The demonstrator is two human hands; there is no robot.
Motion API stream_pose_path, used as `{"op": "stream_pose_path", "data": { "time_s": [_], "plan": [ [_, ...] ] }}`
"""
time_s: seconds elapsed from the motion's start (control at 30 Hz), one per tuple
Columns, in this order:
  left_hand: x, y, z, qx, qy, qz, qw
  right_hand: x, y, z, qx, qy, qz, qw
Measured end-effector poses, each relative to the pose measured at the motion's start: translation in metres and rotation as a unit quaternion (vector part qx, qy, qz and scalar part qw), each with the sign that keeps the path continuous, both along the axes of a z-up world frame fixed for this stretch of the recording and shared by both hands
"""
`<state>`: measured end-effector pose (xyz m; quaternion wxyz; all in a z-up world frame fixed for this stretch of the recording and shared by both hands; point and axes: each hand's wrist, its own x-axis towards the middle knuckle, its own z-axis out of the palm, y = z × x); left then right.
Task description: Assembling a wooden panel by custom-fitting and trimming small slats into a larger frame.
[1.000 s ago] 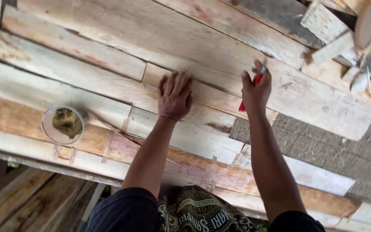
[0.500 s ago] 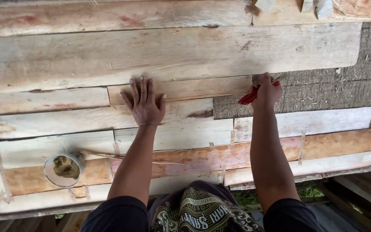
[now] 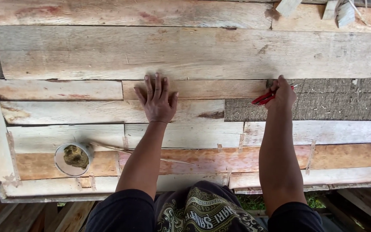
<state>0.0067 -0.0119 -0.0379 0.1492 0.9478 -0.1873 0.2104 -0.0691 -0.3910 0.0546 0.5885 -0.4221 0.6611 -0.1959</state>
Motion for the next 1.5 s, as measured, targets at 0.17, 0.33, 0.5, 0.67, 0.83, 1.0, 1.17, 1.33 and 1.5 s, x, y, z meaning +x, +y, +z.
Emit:
{"op": "stream_pose_path", "data": {
  "time_s": [0.17, 0.33, 0.5, 0.67, 0.83, 1.0, 1.17, 1.33, 1.5],
  "plan": [
    [0.000, -0.003, 0.002, -0.011, 0.003, 0.005, 1.000, -0.010, -0.031, -0.031, 0.033, 0.011, 0.020, 0.999],
    [-0.001, 0.000, 0.014, -0.026, 0.013, 0.012, 1.000, -0.007, -0.036, -0.039, 0.062, 0.032, 0.053, 0.996],
    [-0.005, 0.002, 0.032, -0.003, 0.188, -0.007, 0.982, -0.003, -0.024, -0.022, 0.050, -0.054, -0.030, 0.997],
    [-0.006, 0.002, 0.031, -0.002, 0.186, -0.010, 0.983, -0.001, -0.015, -0.014, 0.040, -0.045, -0.028, 0.998],
    [0.000, -0.002, 0.006, -0.007, 0.015, 0.008, 1.000, -0.010, -0.046, -0.058, 0.044, 0.019, -0.007, 0.999],
    [0.001, -0.002, 0.005, 0.000, 0.006, 0.003, 1.000, -0.019, -0.052, -0.073, 0.028, -0.014, -0.026, 0.999],
    [0.001, -0.004, 0.006, 0.009, -0.001, -0.001, 1.000, -0.010, -0.042, -0.057, 0.029, -0.004, -0.036, 0.999],
    [0.000, -0.002, 0.004, 0.011, -0.001, -0.006, 1.000, -0.003, -0.025, -0.042, 0.007, 0.000, -0.026, 1.000],
    [0.000, -0.002, 0.002, 0.025, -0.006, -0.003, 1.000, -0.012, -0.041, -0.077, -0.022, -0.018, -0.033, 0.999]
  ]
}}
